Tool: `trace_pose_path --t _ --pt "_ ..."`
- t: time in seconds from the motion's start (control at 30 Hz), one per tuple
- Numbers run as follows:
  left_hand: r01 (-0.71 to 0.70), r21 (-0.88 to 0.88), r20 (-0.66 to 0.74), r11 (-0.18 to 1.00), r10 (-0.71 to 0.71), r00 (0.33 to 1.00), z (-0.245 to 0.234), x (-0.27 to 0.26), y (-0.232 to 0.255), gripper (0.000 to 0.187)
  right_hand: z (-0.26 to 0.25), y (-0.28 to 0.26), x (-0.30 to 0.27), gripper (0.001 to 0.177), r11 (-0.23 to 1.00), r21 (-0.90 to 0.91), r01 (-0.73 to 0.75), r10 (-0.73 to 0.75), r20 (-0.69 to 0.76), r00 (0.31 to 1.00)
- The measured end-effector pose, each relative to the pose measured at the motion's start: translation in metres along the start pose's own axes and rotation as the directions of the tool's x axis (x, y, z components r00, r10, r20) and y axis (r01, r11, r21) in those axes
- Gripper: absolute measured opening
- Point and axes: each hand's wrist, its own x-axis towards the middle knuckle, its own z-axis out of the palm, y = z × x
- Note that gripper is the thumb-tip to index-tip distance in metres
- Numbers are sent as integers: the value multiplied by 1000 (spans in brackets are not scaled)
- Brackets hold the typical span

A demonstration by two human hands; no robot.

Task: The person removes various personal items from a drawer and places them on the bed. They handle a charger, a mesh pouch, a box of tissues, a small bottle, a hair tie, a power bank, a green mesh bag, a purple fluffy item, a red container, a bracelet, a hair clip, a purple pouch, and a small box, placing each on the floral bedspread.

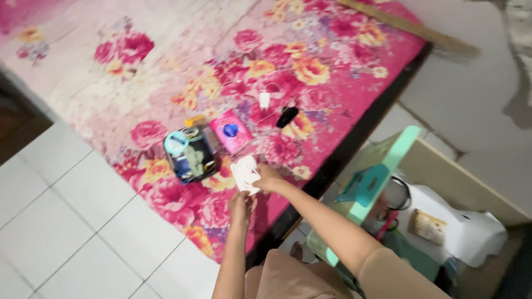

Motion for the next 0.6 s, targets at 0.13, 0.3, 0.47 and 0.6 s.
trace_pose_path --t 0.13,0.3,0.47,0.6 --pt "41 71 -44 997 -38 998 -39 21 13 8 65 42 50 62 993 -74 93 -97 -63 993" --pt "10 314 -110 949 26 994 -59 37 23 38 100 44 63 76 969 -231 86 -98 -43 994" --pt "-82 692 -171 717 273 947 -59 56 6 83 94 43 45 103 976 -212 49 -58 -37 998" --pt "-132 534 -75 835 203 976 -29 67 -17 81 62 22 9 89 989 -74 125 -134 -131 982"
